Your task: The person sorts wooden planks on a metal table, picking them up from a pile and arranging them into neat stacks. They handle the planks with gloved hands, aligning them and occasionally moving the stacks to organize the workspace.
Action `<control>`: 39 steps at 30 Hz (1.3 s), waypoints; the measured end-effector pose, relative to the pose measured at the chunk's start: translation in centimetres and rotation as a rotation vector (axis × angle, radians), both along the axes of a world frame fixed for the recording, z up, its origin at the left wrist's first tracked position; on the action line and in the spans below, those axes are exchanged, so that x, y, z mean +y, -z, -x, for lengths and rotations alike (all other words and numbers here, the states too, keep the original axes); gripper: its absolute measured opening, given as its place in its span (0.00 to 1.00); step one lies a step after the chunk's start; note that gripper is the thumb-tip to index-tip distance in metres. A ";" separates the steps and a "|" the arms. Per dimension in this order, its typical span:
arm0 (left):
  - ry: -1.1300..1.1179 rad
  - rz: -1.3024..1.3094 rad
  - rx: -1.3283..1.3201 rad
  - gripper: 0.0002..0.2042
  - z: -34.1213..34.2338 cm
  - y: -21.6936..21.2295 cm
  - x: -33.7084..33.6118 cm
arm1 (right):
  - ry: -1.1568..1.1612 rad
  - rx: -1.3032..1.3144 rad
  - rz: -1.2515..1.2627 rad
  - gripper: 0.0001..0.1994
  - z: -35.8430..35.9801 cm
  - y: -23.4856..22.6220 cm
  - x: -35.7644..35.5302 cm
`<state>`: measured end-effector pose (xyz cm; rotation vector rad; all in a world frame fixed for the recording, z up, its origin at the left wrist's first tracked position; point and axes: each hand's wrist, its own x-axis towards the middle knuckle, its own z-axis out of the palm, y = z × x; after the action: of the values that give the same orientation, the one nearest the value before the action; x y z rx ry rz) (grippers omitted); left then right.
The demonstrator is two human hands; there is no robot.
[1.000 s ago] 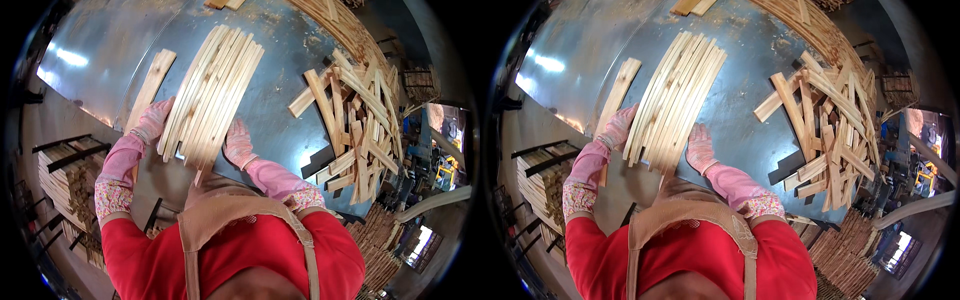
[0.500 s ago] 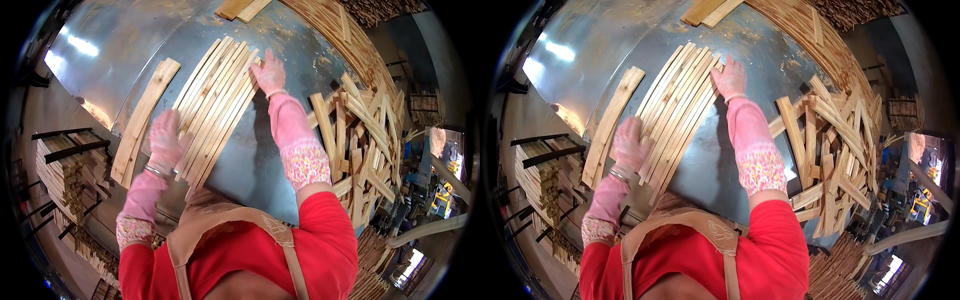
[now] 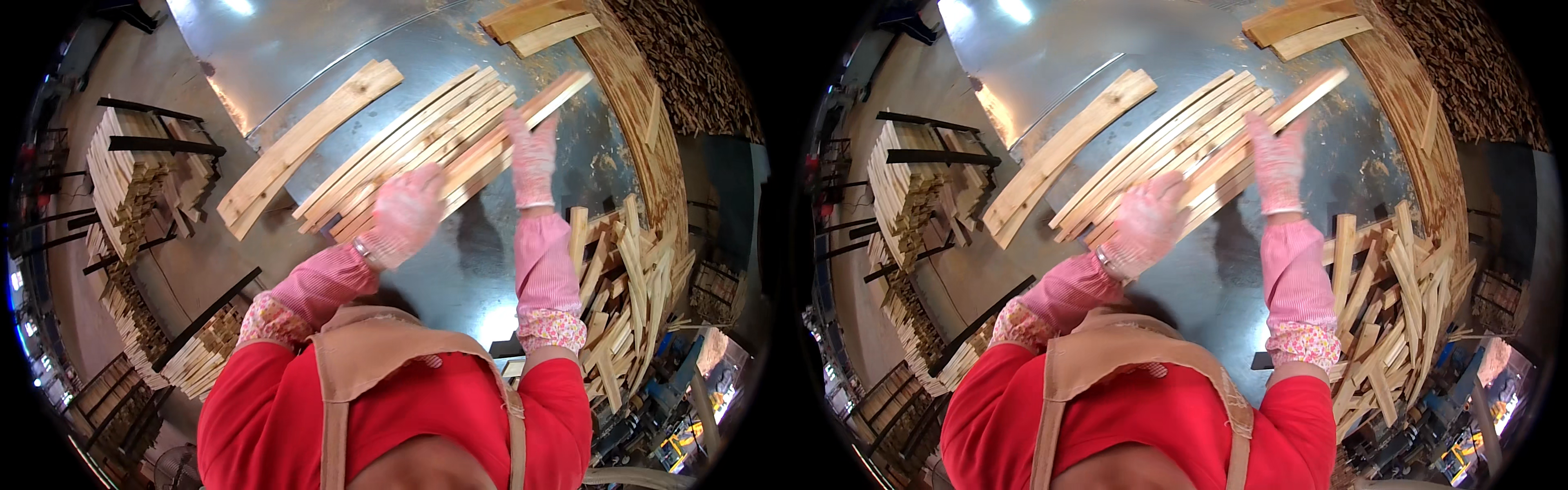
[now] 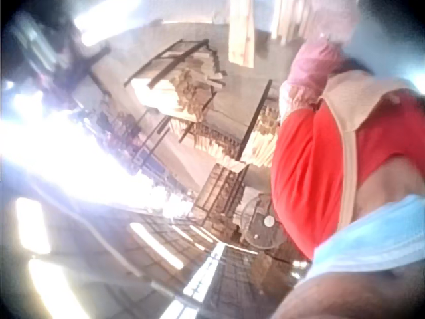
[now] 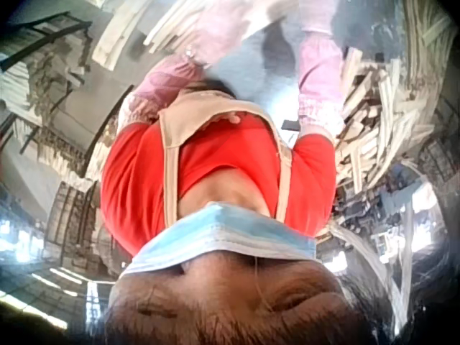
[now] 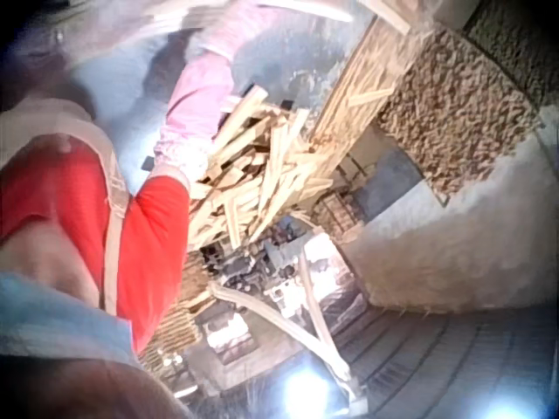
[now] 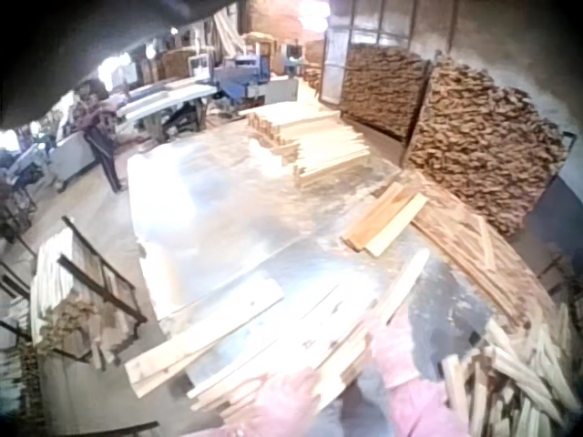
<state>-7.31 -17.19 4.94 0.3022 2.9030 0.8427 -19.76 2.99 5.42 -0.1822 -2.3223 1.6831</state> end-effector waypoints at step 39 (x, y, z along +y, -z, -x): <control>-0.212 0.173 -0.264 0.51 0.2 2.4 -12.1 | 0.304 -0.661 -0.638 0.32 -30.1 11.4 25.2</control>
<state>-7.49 -29.25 2.55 -0.1259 2.7624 0.5975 10.35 28.17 -6.00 -1.0139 -2.9513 0.7344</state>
